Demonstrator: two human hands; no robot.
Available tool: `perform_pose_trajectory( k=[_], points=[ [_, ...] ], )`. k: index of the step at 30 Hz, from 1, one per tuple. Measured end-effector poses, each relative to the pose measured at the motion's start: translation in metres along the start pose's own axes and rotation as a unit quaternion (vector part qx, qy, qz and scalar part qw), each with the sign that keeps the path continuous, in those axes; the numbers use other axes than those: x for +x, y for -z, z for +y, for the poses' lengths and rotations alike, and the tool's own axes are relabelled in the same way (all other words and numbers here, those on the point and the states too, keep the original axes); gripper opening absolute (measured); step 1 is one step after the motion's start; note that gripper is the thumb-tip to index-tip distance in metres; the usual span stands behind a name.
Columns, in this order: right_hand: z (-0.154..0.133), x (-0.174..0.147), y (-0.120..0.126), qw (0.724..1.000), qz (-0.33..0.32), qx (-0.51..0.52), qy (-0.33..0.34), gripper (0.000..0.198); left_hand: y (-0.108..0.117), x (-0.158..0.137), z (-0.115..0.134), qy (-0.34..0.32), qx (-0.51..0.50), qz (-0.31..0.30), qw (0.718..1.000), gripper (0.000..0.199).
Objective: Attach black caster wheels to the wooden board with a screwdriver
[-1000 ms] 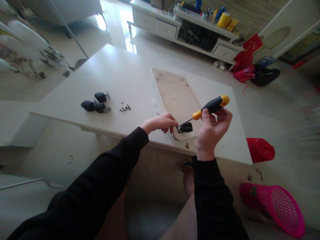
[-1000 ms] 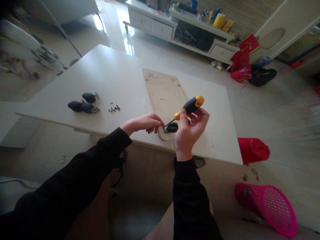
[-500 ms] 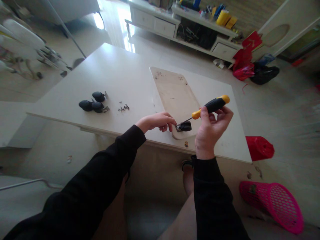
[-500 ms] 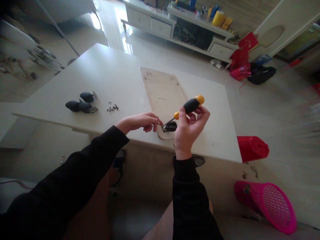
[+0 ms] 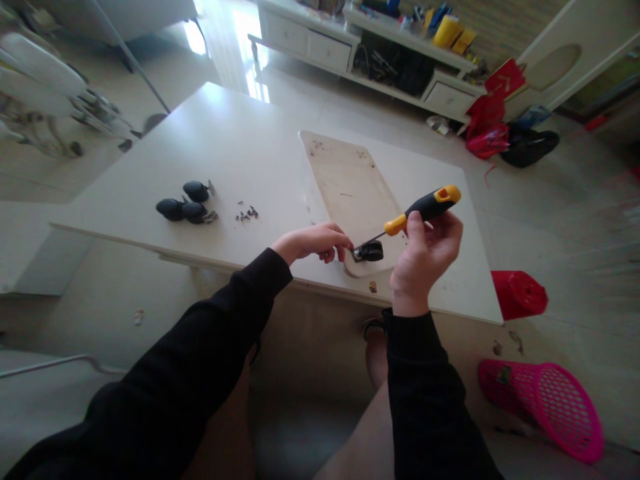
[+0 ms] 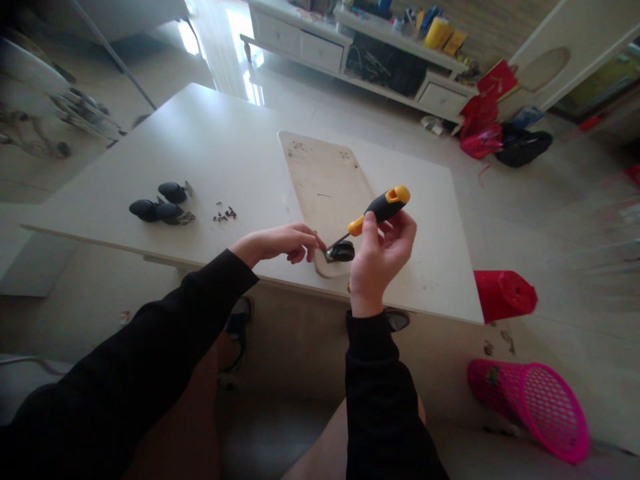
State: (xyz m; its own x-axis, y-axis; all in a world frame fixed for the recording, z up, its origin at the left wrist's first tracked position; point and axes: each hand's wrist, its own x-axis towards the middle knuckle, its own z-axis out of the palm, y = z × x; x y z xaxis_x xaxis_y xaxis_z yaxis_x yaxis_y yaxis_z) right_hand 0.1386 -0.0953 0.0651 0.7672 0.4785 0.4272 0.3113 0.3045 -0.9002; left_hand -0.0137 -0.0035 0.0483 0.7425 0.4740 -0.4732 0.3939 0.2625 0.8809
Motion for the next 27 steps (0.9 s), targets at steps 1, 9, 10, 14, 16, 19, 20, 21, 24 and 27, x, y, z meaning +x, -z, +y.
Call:
perform_pose_trajectory(
  k=[1,9,10,14,16,19,20,21,24,27],
  points=[
    [0.0003,-0.0002,0.0,1.0,0.0,0.002,-0.002,0.029,0.0,0.0004,-0.0003,-0.001,-0.001,-0.001,1.0,0.015],
    [0.001,-0.0016,0.0015,1.0,0.012,0.006,-0.002,0.043,0.0002,0.0038,-0.0033,-0.01,-0.004,-0.009,1.0,0.012],
    [0.0008,-0.0017,0.0013,1.0,0.008,0.015,-0.007,0.039,0.0001,0.004,-0.0035,-0.011,-0.001,-0.009,1.0,0.012],
    [-0.0007,-0.0024,-0.0007,1.0,0.003,0.024,0.005,0.043,0.0004,0.0054,-0.0049,-0.005,0.008,-0.01,1.0,0.016],
    [0.0,-0.0028,-0.0014,1.0,0.007,-0.002,0.024,0.044,0.0009,0.0062,-0.0057,-0.003,0.011,-0.012,1.0,0.018],
    [0.0035,-0.0031,-0.001,1.0,-0.014,0.0,0.021,0.038,0.0013,0.0069,-0.0063,0.0,0.012,-0.009,1.0,0.019],
    [0.0046,-0.0031,-0.0007,0.999,-0.027,0.014,0.014,0.038,0.0013,0.0069,-0.0063,0.001,0.011,-0.009,1.0,0.019],
    [0.0054,-0.0031,-0.0005,0.999,-0.038,0.028,0.008,0.039,0.0013,0.0069,-0.0064,0.001,0.01,-0.008,1.0,0.02],
    [0.0046,-0.0029,-0.0002,0.999,-0.037,0.036,0.004,0.039,0.0012,0.0068,-0.0065,0.0,0.007,-0.01,1.0,0.019],
    [0.0022,-0.0027,0.0001,1.0,-0.01,0.008,0.014,0.043,0.0013,0.0066,-0.0066,-0.006,0.006,-0.01,1.0,0.017]
  ],
)
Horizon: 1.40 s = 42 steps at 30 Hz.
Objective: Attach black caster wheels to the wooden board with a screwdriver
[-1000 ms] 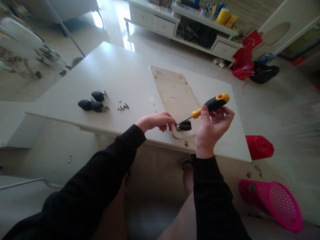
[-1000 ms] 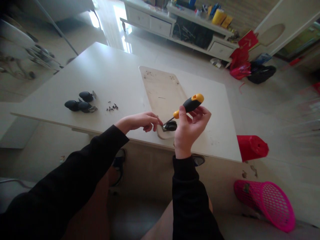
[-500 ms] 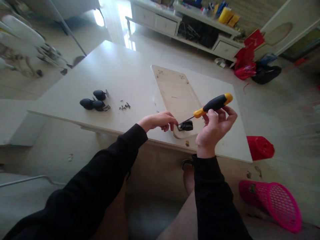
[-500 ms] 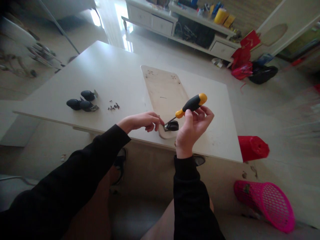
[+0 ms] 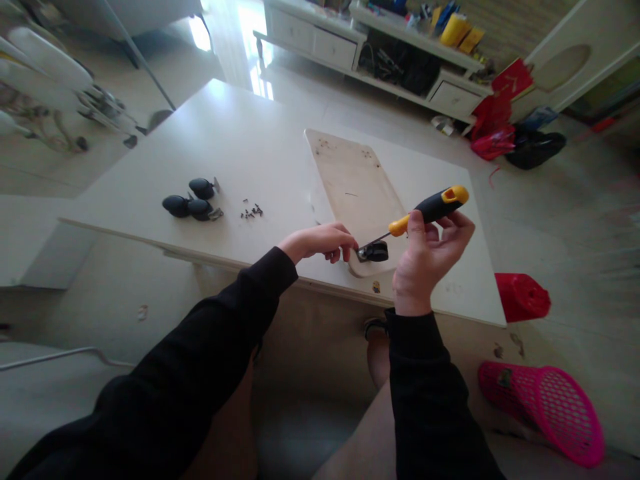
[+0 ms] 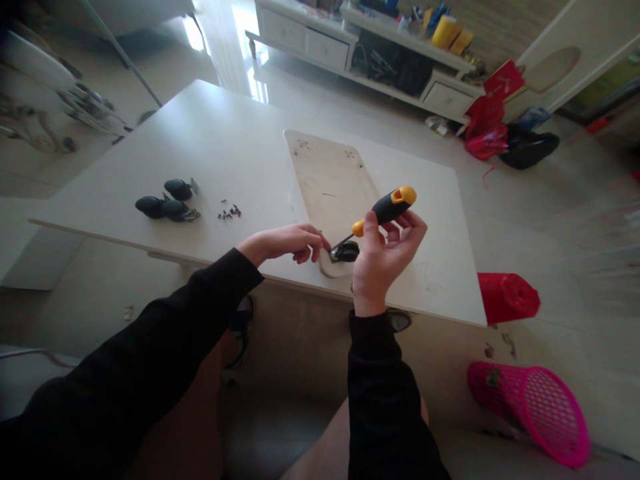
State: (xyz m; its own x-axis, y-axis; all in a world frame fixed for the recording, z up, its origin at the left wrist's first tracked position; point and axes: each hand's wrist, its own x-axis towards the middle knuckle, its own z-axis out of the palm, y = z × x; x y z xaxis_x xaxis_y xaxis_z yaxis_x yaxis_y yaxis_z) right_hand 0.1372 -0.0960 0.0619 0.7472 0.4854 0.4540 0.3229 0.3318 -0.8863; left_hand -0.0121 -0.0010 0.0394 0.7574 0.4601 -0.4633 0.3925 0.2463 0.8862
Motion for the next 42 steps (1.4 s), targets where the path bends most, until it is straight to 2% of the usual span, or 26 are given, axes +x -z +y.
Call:
perform_pose_trajectory(
  k=[6,11,17,19,22,29,34,38,42],
  points=[
    [0.0008,-0.0003,0.0008,0.998,-0.018,0.05,-0.023,0.037,-0.0002,-0.0003,0.0007,-0.004,-0.003,-0.001,1.0,0.014],
    [0.001,0.0009,0.0007,1.0,0.019,0.012,0.012,0.047,-0.0003,0.0006,-0.0001,-0.004,-0.001,0.0,1.0,0.015],
    [0.002,0.0,0.0005,0.997,-0.004,0.061,-0.037,0.035,0.0003,0.0023,-0.001,0.006,0.009,-0.005,1.0,0.018],
    [0.0024,0.0005,0.0001,0.998,-0.002,0.059,-0.023,0.035,0.0006,0.0027,-0.0016,0.005,0.01,-0.007,1.0,0.018],
    [0.0036,0.002,0.0003,1.0,0.02,0.017,0.011,0.046,0.0009,0.0034,-0.0031,0.005,0.012,-0.007,1.0,0.021],
    [0.0035,0.0009,-0.0004,0.998,-0.012,0.064,-0.015,0.04,0.0008,0.0052,-0.0048,0.008,0.008,-0.005,1.0,0.02],
    [0.0029,0.001,-0.0002,0.998,0.041,0.011,0.036,0.051,0.0004,0.0045,-0.0041,0.002,0.004,-0.007,1.0,0.017],
    [0.0029,-0.0008,0.0022,0.999,0.018,0.042,-0.005,0.034,0.0004,0.0042,-0.0034,0.005,0.002,-0.007,1.0,0.016],
    [0.0031,-0.0001,0.0011,0.998,0.008,0.054,-0.003,0.034,0.0007,0.0049,-0.004,0.003,0.004,-0.007,1.0,0.017]
  ],
)
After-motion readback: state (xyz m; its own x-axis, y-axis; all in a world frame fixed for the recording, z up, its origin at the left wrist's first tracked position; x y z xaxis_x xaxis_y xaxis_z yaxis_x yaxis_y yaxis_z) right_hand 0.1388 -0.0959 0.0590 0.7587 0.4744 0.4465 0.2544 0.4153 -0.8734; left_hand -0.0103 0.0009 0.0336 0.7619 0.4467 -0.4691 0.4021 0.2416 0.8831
